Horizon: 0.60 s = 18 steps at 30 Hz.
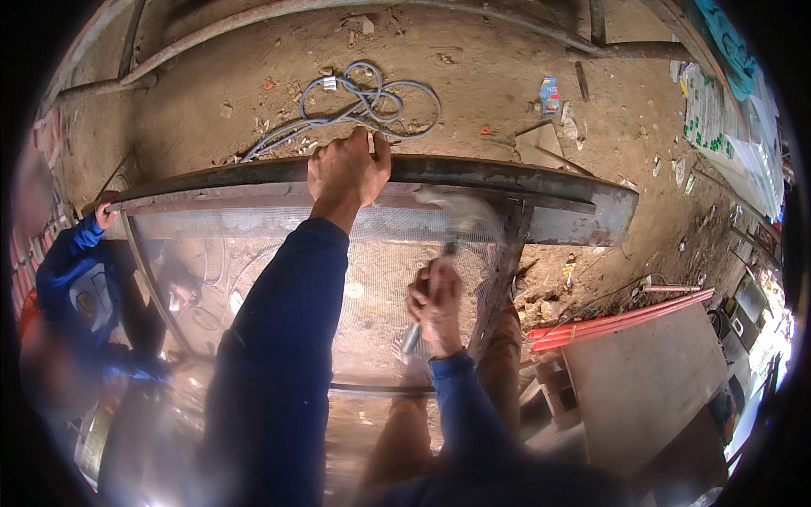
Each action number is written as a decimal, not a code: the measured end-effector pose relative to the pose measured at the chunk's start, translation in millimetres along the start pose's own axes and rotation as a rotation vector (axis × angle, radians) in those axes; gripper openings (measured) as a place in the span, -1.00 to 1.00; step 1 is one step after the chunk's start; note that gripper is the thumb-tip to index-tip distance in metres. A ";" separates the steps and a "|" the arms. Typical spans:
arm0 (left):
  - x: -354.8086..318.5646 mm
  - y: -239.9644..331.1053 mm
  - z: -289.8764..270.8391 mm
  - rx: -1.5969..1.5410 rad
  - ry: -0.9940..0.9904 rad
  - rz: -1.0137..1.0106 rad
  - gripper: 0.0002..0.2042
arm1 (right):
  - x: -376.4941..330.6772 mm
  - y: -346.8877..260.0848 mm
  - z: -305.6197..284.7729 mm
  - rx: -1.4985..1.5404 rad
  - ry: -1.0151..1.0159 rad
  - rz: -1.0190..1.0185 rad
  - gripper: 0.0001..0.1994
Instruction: The person uses a hammer to secure a mesh screen into a metal frame, assisted by another person who holds the frame steady. The person systematically hammers along the edges of the frame to fasten the screen, then flips the frame over to work on the opposite side.
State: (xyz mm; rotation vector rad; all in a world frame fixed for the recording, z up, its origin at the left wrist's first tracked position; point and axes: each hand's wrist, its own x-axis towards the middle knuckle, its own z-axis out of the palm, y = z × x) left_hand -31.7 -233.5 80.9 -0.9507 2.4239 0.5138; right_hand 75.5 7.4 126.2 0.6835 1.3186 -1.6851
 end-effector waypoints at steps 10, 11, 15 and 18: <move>0.6 3.4 -8.3 0.011 -0.054 0.020 -0.53 | -6.2 -11.8 8.3 0.110 0.042 -0.207 -0.55; 1.0 3.7 -8.8 0.005 -0.059 0.010 -0.52 | -1.9 -6.7 12.8 0.051 -0.049 0.002 -0.54; 0.5 2.6 -7.5 0.001 -0.079 -0.001 -0.52 | -10.2 -7.5 -1.9 0.205 0.054 -0.247 -0.62; 0.2 1.0 -4.8 -0.017 -0.061 0.001 -0.52 | -12.7 -7.7 -0.8 0.272 0.054 -0.365 -0.62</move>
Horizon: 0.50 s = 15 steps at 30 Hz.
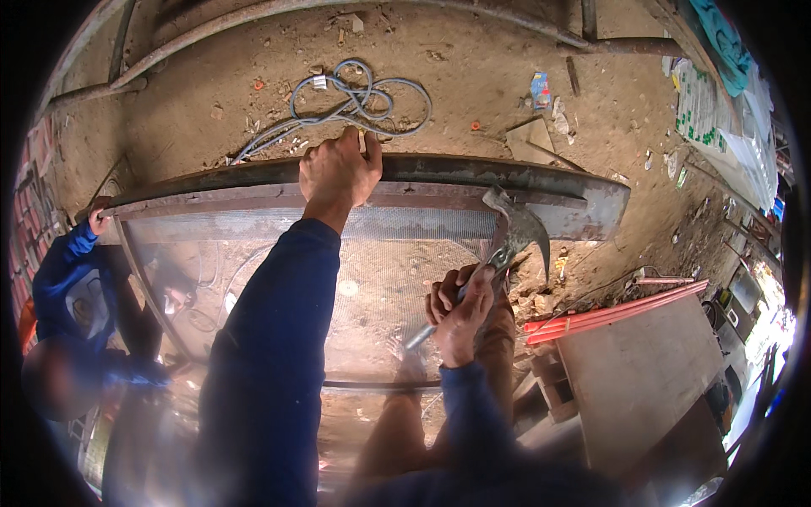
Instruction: The person uses a hammer to secure a mesh screen into a metal frame, assisted by another person who holds the frame steady. The person systematically hammers along the edges of the frame to fasten the screen, then flips the frame over to work on the opposite side.
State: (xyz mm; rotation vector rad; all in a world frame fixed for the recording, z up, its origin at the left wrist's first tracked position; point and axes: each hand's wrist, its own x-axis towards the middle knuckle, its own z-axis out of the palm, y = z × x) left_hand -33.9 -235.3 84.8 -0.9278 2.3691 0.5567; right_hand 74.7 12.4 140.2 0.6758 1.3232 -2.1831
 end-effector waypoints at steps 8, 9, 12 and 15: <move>-2.0 -1.4 -1.2 0.000 0.015 0.014 -0.51 | 3.5 8.4 5.1 -0.416 0.021 0.097 -0.49; -1.8 -1.6 -1.9 -0.008 0.013 0.016 -0.50 | -1.9 1.4 -5.4 -0.416 -0.003 0.019 -0.50; -1.4 -3.1 -2.0 0.005 -0.030 0.005 -0.51 | -11.2 -16.2 -42.8 -0.731 -0.018 -0.094 -0.53; -3.3 -5.7 0.5 -0.041 0.097 0.046 -0.57 | -13.5 -20.7 -69.1 -1.179 -0.187 -0.300 -0.59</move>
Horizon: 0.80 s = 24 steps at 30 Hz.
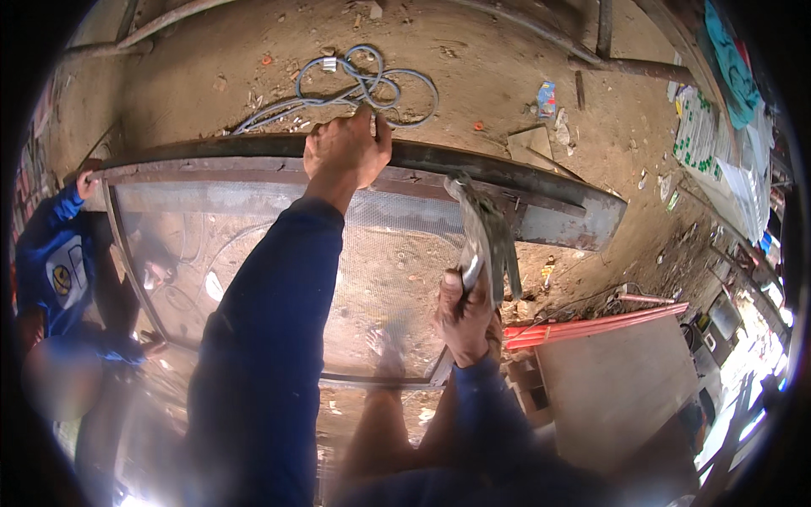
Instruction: The person uses a hammer to secure a mesh screen into a metal frame, assisted by another person who holds the frame steady. The person systematically hammers along the edges of the frame to fasten the screen, then flips the frame over to work on the opposite side.
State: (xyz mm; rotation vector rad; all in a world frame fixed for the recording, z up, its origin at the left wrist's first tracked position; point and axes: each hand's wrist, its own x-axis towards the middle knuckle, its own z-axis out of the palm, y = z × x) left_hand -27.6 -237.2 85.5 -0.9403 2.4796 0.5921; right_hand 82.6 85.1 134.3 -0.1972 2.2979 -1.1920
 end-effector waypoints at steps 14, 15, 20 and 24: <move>-5.1 -5.4 -5.2 -0.054 -0.112 -0.036 -0.51 | 36.9 -2.1 7.2 -0.243 -0.106 -0.269 -0.83; -5.3 -5.7 -5.3 -0.064 -0.115 -0.044 -0.51 | 37.2 -1.2 9.7 -0.212 -0.086 -0.354 -0.81; -0.2 -5.1 -3.5 -0.063 -0.053 -0.004 -0.52 | 67.2 2.9 36.4 -0.414 -0.107 -0.340 -0.72; -1.7 -4.6 -1.5 -0.032 -0.041 -0.016 -0.53 | 56.1 -12.8 19.8 -0.382 -0.174 -0.294 -0.75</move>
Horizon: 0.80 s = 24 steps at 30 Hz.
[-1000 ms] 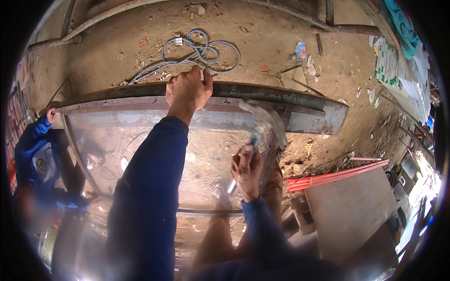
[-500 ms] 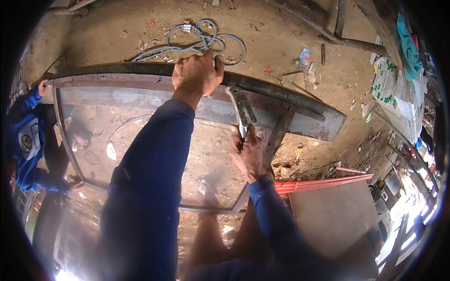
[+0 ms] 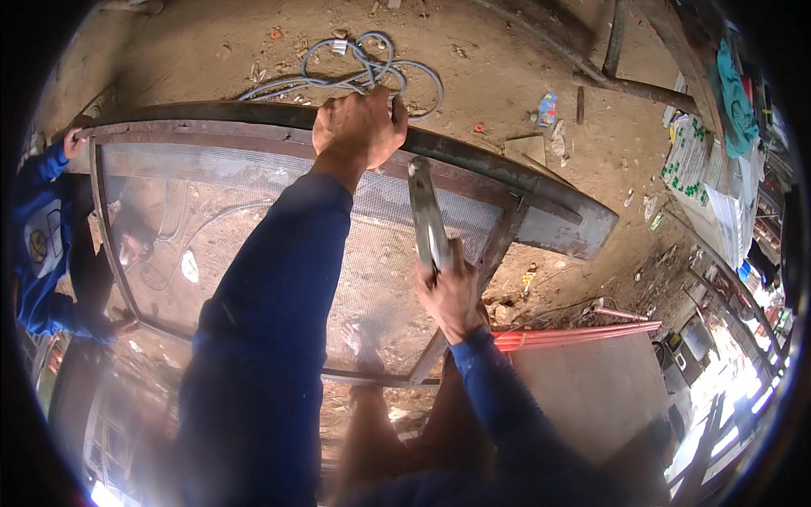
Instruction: The person uses a hammer to secure a mesh screen into a metal frame, assisted by another person who holds the frame steady. The person systematically hammers along the edges of the frame to fasten the screen, then flips the frame over to work on the opposite side.
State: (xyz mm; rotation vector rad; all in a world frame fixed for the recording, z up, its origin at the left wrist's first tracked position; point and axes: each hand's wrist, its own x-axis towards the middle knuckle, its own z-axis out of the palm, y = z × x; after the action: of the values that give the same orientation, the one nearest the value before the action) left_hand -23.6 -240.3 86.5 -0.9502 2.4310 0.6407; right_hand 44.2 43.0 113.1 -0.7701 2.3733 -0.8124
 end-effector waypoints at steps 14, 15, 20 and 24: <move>-9.9 -2.0 -4.6 -0.007 0.019 0.018 -0.52 | 8.8 11.7 -13.6 -0.054 0.075 0.030 -0.67; -10.2 -1.9 -4.4 0.012 0.014 0.007 -0.53 | 21.0 10.7 -19.1 -0.021 0.154 0.007 -0.66; -6.8 -0.2 -2.6 -0.003 0.010 -0.007 -0.51 | 103.0 0.0 -19.9 -0.174 0.215 0.060 -0.38; -5.3 1.0 -4.8 -0.013 -0.011 -0.053 -0.49 | 139.9 -7.9 -4.6 -0.116 0.090 0.109 -0.29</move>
State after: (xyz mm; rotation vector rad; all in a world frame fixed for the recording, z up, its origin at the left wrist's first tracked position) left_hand -21.9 -239.7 93.5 -1.0101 2.3864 0.6428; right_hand -55.0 -51.4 82.8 -0.6552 2.5364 -0.6823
